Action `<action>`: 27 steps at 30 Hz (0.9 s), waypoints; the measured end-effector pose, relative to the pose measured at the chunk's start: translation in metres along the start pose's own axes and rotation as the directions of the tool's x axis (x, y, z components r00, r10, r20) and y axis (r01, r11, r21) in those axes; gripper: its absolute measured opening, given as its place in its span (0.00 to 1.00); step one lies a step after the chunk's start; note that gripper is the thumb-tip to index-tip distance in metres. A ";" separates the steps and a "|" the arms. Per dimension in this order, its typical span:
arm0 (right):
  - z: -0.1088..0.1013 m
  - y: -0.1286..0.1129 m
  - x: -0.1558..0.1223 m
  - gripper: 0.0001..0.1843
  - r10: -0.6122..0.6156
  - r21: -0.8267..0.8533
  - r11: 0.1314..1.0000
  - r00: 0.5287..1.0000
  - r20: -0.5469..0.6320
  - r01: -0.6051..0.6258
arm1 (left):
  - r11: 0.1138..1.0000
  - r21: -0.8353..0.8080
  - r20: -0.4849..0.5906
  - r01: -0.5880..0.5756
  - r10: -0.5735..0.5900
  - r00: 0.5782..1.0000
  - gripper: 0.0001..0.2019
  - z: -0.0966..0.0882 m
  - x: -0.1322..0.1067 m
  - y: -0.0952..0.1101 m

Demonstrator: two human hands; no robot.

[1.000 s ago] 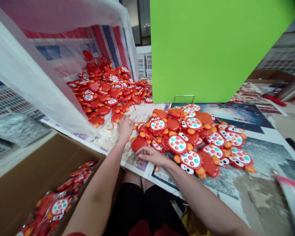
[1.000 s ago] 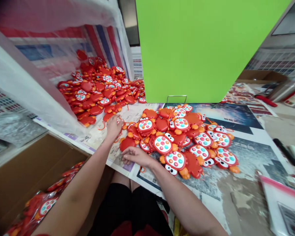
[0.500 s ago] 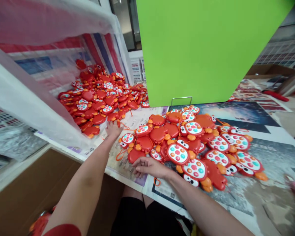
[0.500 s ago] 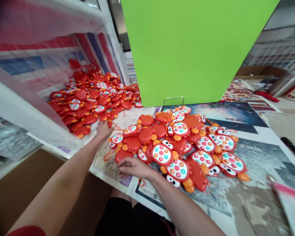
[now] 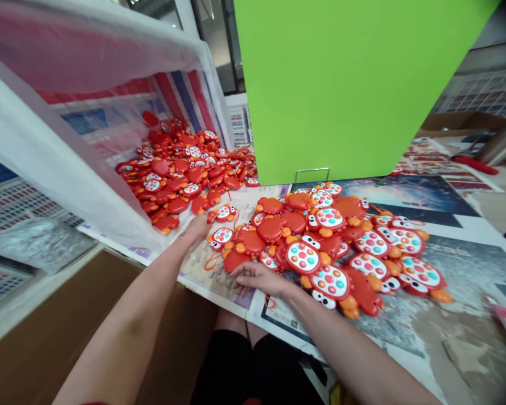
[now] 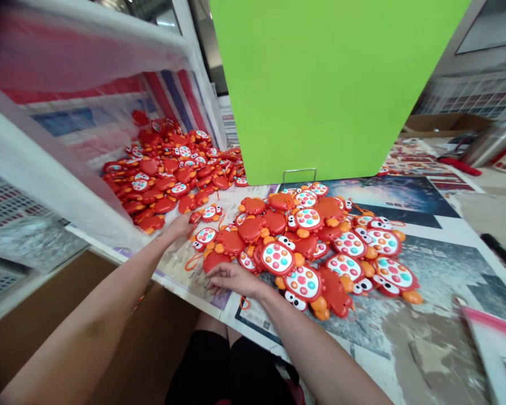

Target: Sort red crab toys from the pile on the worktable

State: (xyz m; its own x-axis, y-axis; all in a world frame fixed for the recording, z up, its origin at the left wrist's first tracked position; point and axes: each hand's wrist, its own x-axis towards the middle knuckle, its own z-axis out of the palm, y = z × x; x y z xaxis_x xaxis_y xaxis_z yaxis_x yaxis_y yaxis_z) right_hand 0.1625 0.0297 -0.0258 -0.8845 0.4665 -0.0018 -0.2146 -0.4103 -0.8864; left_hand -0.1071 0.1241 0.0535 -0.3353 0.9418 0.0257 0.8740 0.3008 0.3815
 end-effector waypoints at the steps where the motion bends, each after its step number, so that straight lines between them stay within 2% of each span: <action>1: 0.000 0.001 0.000 0.27 -0.009 0.000 1.000 1.000 -0.004 0.009 | 0.999 -0.045 -0.004 -0.021 0.021 1.000 0.18 -0.005 -0.006 0.000; 4: 0.002 0.004 0.000 0.29 -0.037 -0.002 0.999 0.999 -0.020 0.037 | 0.984 -0.170 -0.023 -0.058 0.055 0.998 0.22 -0.018 -0.034 0.000; 6: 0.004 0.003 -0.001 0.32 -0.046 -0.002 0.999 0.998 -0.032 0.046 | 0.935 -0.350 -0.022 -0.058 0.053 0.998 0.25 -0.024 -0.059 0.002; 8: 0.005 0.001 -0.002 0.37 -0.052 0.011 0.999 0.997 -0.053 0.053 | 0.808 -0.588 0.010 -0.041 0.058 0.998 0.28 -0.026 -0.088 0.007; 10: 0.006 -0.001 -0.003 0.41 -0.060 0.036 0.997 0.996 -0.073 0.063 | 0.669 -0.743 0.055 -0.015 0.083 0.995 0.31 -0.025 -0.116 0.015; 14: 0.004 0.001 -0.005 0.36 -0.089 0.068 0.993 0.990 -0.106 0.096 | 0.544 -0.839 0.113 0.025 0.129 0.985 0.31 -0.005 -0.157 0.036; 18: 0.002 0.007 -0.003 0.32 -0.110 0.017 0.993 0.983 -0.147 0.113 | 0.441 -0.897 0.072 0.033 0.070 0.995 0.31 0.023 -0.180 0.047; 23: 0.004 0.004 -0.004 0.30 -0.102 -0.006 0.995 0.982 -0.156 0.102 | 0.412 -0.911 0.032 -0.003 0.078 0.996 0.32 0.038 -0.198 0.048; 27: 0.007 -0.002 -0.007 0.30 -0.100 -0.081 0.993 0.986 -0.135 0.089 | 0.451 -0.892 0.008 -0.004 0.024 1.000 0.29 0.040 -0.203 0.048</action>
State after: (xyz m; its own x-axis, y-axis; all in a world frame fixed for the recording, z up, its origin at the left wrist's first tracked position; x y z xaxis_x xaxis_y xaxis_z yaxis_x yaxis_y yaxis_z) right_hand 0.1658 0.0215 -0.0205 -0.7948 0.6064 0.0242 -0.2582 -0.3018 -0.9177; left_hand 0.0175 -0.0468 0.0294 -0.3111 0.9500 0.0275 0.0820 -0.0020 0.9966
